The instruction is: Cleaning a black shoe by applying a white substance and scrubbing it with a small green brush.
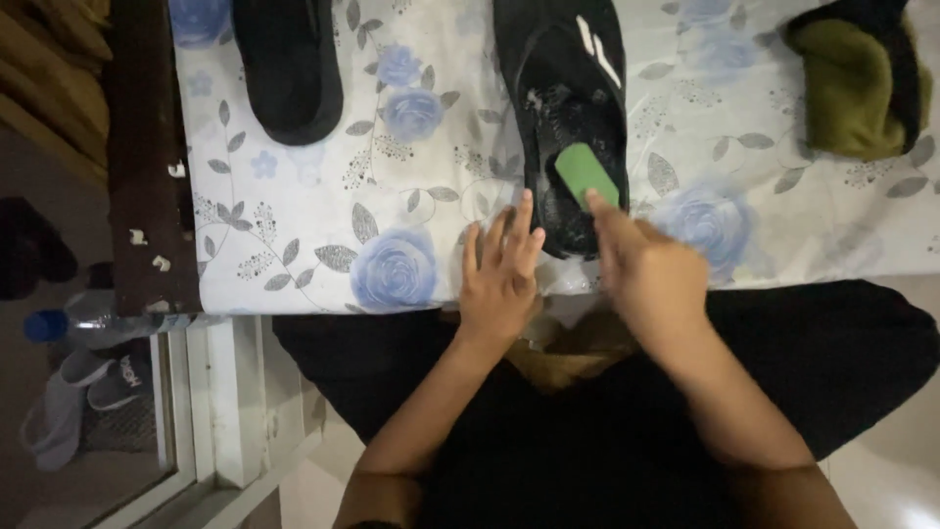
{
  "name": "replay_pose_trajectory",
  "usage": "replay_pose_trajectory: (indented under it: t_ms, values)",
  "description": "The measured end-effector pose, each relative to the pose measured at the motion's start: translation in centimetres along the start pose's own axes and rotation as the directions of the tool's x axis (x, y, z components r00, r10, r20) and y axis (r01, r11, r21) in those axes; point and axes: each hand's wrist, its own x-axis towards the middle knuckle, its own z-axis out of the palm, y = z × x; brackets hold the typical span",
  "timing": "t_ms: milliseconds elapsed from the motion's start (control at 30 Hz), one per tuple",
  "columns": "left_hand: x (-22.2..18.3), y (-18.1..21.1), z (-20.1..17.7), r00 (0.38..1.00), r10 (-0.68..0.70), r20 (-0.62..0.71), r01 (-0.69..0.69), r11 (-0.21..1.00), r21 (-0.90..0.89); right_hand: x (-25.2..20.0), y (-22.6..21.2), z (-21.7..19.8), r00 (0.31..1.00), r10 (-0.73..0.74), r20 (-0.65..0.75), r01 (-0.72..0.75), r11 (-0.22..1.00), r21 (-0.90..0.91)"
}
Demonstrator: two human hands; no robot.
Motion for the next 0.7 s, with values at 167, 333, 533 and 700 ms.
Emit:
replay_pose_trajectory:
  t_ms: [167, 333, 533, 700]
  values:
    - [-0.7, -0.3, 0.3, 0.999, 0.002, 0.040, -0.003, 1.000, 0.019, -2.0, 1.1, -3.8, 0.980, 0.015, 0.198, -0.016, 1.000, 0.006]
    - [-0.1, 0.1, 0.0, 0.998, 0.021, -0.067, -0.020, 1.000, 0.017, -0.5, 1.3, -2.3, 0.993, 0.044, 0.112, -0.044, 0.999, 0.002]
    - [-0.6, 0.0, 0.5, 0.998, 0.025, -0.056, -0.025, 1.000, 0.001, -2.5, -0.5, -2.9, 0.978, 0.032, 0.204, -0.056, 0.992, 0.116]
    - [-0.3, 0.0, 0.2, 0.998, 0.026, -0.062, -0.026, 1.000, 0.005, -2.4, 1.4, -3.7, 0.971, 0.150, 0.187, -0.153, 0.988, -0.001]
